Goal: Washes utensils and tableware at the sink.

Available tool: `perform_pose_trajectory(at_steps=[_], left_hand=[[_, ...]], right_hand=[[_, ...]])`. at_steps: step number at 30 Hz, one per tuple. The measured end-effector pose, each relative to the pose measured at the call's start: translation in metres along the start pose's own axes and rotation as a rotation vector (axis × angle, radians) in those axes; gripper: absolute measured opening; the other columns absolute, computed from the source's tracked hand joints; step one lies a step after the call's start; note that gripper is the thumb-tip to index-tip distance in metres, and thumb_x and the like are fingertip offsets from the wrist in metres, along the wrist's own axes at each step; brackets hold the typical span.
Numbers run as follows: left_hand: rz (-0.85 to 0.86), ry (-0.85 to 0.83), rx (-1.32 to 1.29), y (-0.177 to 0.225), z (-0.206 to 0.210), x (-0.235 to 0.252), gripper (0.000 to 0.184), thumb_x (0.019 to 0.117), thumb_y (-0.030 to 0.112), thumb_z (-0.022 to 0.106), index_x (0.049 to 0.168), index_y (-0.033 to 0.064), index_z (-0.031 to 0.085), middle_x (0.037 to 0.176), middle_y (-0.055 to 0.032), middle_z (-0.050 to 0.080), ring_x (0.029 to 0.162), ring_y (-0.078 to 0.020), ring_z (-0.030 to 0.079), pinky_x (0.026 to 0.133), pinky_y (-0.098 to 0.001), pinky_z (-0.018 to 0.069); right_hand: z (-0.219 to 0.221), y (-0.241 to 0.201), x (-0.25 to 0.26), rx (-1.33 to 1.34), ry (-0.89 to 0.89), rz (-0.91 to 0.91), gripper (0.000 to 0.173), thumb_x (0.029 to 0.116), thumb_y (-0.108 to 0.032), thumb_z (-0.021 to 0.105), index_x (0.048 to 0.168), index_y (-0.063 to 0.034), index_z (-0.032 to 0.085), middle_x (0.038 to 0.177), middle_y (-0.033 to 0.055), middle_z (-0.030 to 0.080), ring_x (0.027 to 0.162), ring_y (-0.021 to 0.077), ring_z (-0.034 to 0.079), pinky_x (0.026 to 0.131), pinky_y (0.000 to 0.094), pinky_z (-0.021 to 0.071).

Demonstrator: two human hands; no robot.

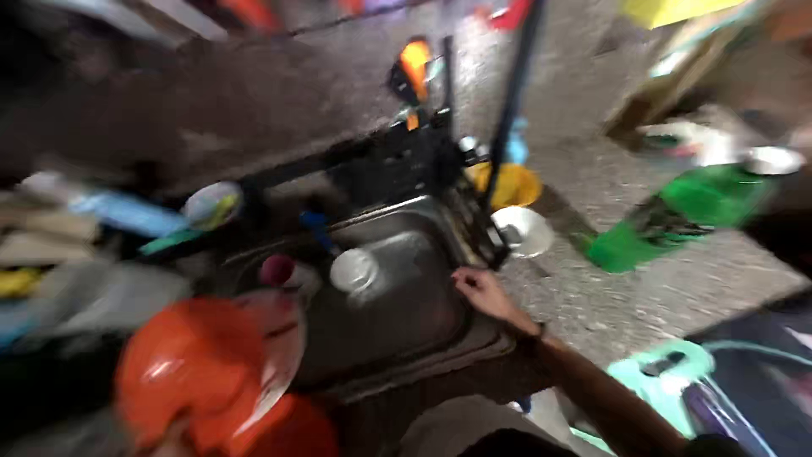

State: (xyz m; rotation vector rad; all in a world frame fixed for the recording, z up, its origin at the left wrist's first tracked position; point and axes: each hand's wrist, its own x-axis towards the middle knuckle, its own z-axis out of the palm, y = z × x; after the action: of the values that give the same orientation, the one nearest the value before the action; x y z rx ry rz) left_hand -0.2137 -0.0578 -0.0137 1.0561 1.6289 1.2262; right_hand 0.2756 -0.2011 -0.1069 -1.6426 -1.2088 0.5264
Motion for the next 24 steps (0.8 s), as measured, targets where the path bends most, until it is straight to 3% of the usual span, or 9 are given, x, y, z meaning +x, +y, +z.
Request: perform_pose_trajectory(at_steps=[3,5,7,13,18,21,24], left_hand=[[-0.057,0.088,-0.025,0.008,0.022,-0.002,0.034,0.0985,0.008,0.056,0.131,0.0039,0.05,0.099,-0.0015,0.066,0.082,-0.0065,0.067,0.07,-0.0293,0.0604],[-0.086,0.089,-0.051,0.003,0.023,0.004,0.032,0.0986,0.007,0.056,0.13,0.0019,0.052,0.101,-0.0062,0.067,0.084,-0.0117,0.068,0.072,-0.0345,0.0612],[-0.091,0.053,-0.095,-0.004,0.02,0.01,0.039,0.0983,0.004,0.056,0.137,0.0011,0.049,0.108,-0.0101,0.067,0.09,-0.0159,0.07,0.077,-0.0384,0.0619],[-0.072,-0.061,-0.069,0.006,0.044,-0.004,0.048,0.0962,0.0,0.055,0.143,0.001,0.041,0.111,-0.0082,0.065,0.091,-0.0113,0.069,0.076,-0.0318,0.0619],[-0.01,-0.269,0.07,0.012,0.089,-0.012,0.054,0.0947,-0.004,0.063,0.145,-0.0016,0.044,0.127,-0.014,0.063,0.11,-0.0145,0.065,0.093,-0.0336,0.0574],[-0.064,-0.362,0.209,0.013,0.126,-0.024,0.063,0.0933,0.003,0.071,0.151,-0.0005,0.044,0.14,-0.0218,0.058,0.127,-0.0269,0.059,0.107,-0.0435,0.0504],[-0.125,-0.461,0.218,-0.001,0.168,-0.038,0.062,0.0956,0.01,0.07,0.151,0.0002,0.043,0.14,-0.0239,0.057,0.127,-0.0318,0.059,0.106,-0.0472,0.0507]], right_hand=[[0.006,0.009,0.003,0.006,-0.022,-0.011,0.026,0.0989,-0.012,0.053,0.107,0.005,0.072,0.091,0.0125,0.072,0.079,0.0105,0.067,0.075,0.0292,0.0574],[0.006,0.007,0.006,-0.003,-0.053,0.002,0.027,0.0988,-0.012,0.052,0.106,0.0062,0.07,0.09,0.0138,0.071,0.076,0.0116,0.067,0.072,0.0315,0.0585],[0.007,0.004,0.007,-0.005,-0.066,0.019,0.028,0.0984,-0.016,0.052,0.104,0.0041,0.071,0.087,0.0109,0.07,0.073,0.0098,0.065,0.069,0.0308,0.0562],[0.009,0.001,0.01,0.036,-0.071,0.012,0.025,0.0967,-0.017,0.053,0.098,0.001,0.071,0.079,0.0022,0.067,0.068,0.0018,0.06,0.064,0.0225,0.0528],[0.01,0.004,0.012,0.011,-0.065,0.005,0.028,0.098,-0.021,0.053,0.098,-0.0015,0.072,0.078,0.0002,0.067,0.067,0.002,0.061,0.063,0.0231,0.0534],[0.012,-0.002,0.011,0.03,-0.052,0.004,0.027,0.0977,-0.023,0.054,0.097,-0.0031,0.073,0.077,-0.0027,0.068,0.066,-0.0005,0.061,0.062,0.0208,0.0537],[0.013,-0.004,0.013,0.075,-0.033,-0.013,0.026,0.0983,-0.023,0.055,0.096,-0.0041,0.073,0.076,-0.0046,0.068,0.065,-0.0012,0.062,0.061,0.0197,0.0546]])
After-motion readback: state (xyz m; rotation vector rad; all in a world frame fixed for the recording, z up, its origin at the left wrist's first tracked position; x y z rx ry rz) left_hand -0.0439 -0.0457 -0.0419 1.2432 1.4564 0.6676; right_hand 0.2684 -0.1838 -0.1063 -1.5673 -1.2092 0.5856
